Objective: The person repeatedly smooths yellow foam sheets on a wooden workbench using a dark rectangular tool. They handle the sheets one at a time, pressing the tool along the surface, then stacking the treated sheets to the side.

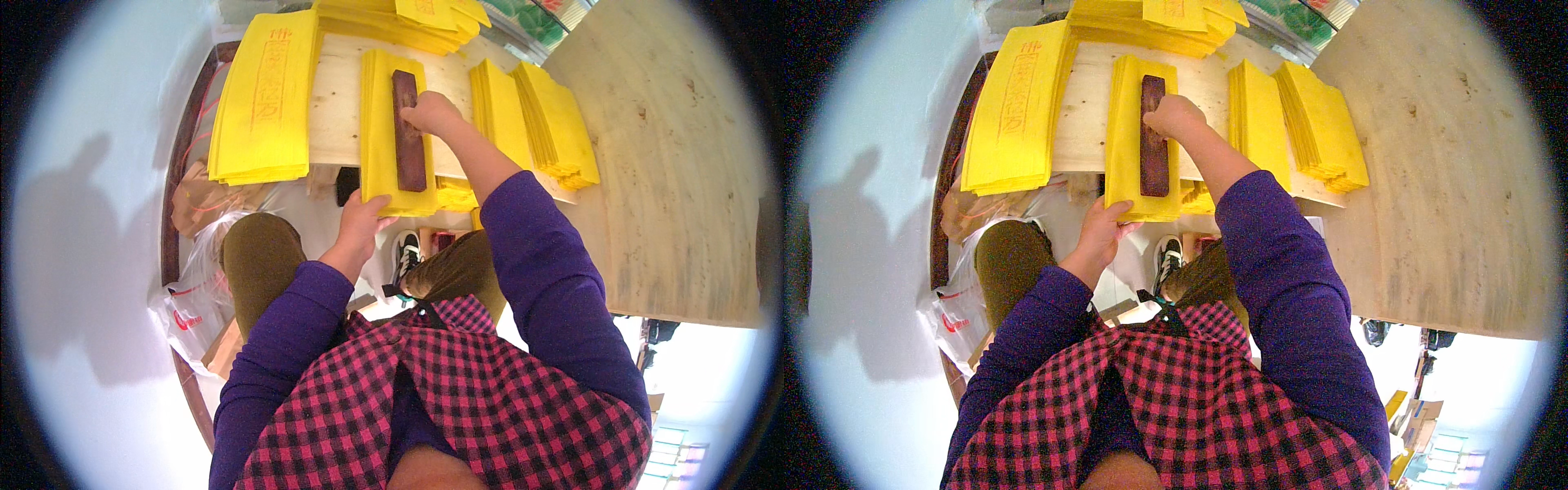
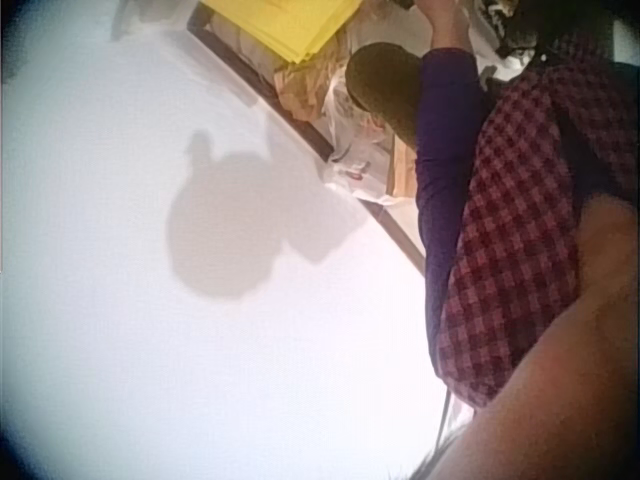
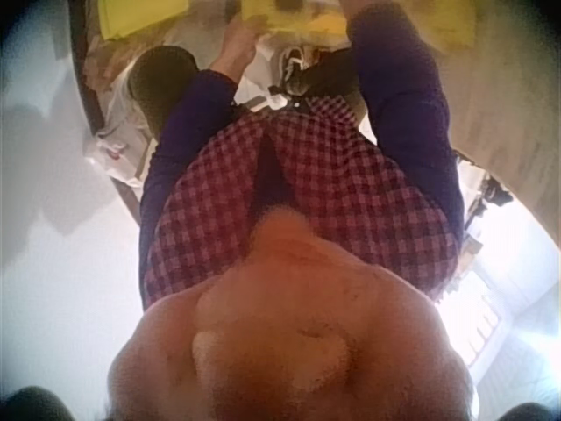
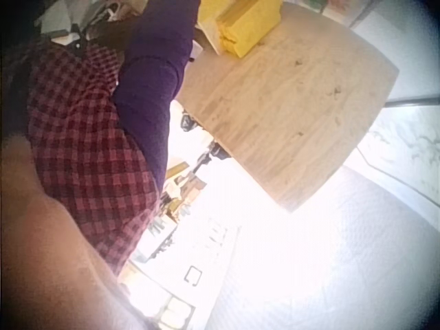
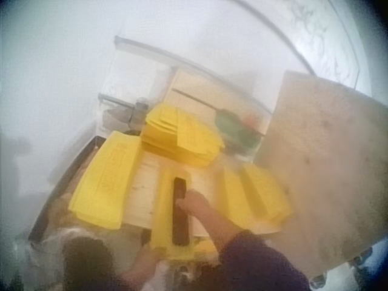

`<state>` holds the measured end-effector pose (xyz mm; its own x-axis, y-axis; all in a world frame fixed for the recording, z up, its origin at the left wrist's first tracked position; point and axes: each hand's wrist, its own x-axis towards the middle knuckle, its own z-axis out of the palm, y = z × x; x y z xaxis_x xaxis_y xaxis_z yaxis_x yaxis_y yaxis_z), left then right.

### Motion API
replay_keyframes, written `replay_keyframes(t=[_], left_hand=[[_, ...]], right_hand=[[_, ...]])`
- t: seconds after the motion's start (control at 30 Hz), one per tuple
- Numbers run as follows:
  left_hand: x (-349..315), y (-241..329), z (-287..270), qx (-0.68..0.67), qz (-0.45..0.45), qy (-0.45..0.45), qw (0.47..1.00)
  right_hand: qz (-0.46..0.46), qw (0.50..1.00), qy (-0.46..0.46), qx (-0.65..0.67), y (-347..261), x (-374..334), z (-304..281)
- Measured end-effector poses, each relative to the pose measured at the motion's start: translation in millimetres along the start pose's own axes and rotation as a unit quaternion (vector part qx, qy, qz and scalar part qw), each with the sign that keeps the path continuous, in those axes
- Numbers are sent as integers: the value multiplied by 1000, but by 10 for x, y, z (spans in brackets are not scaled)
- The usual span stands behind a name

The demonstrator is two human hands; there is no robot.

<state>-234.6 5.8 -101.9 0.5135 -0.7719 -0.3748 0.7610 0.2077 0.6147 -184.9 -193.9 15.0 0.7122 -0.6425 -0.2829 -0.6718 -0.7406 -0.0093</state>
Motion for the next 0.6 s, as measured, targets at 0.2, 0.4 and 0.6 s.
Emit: replay_keyframes(t=[0.2,0.4,0.6], left_hand=[[-13,6,9,7,0,-2,1000],[-46,54,60,-2,-22,9,1000],[-56,75,50,23,-11,25,999]], right_hand=[[-17,999,23,-14,-23,-53,112],[0,998,51,19,-8,-88,224],[11,996,68,49,14,-118,241]])
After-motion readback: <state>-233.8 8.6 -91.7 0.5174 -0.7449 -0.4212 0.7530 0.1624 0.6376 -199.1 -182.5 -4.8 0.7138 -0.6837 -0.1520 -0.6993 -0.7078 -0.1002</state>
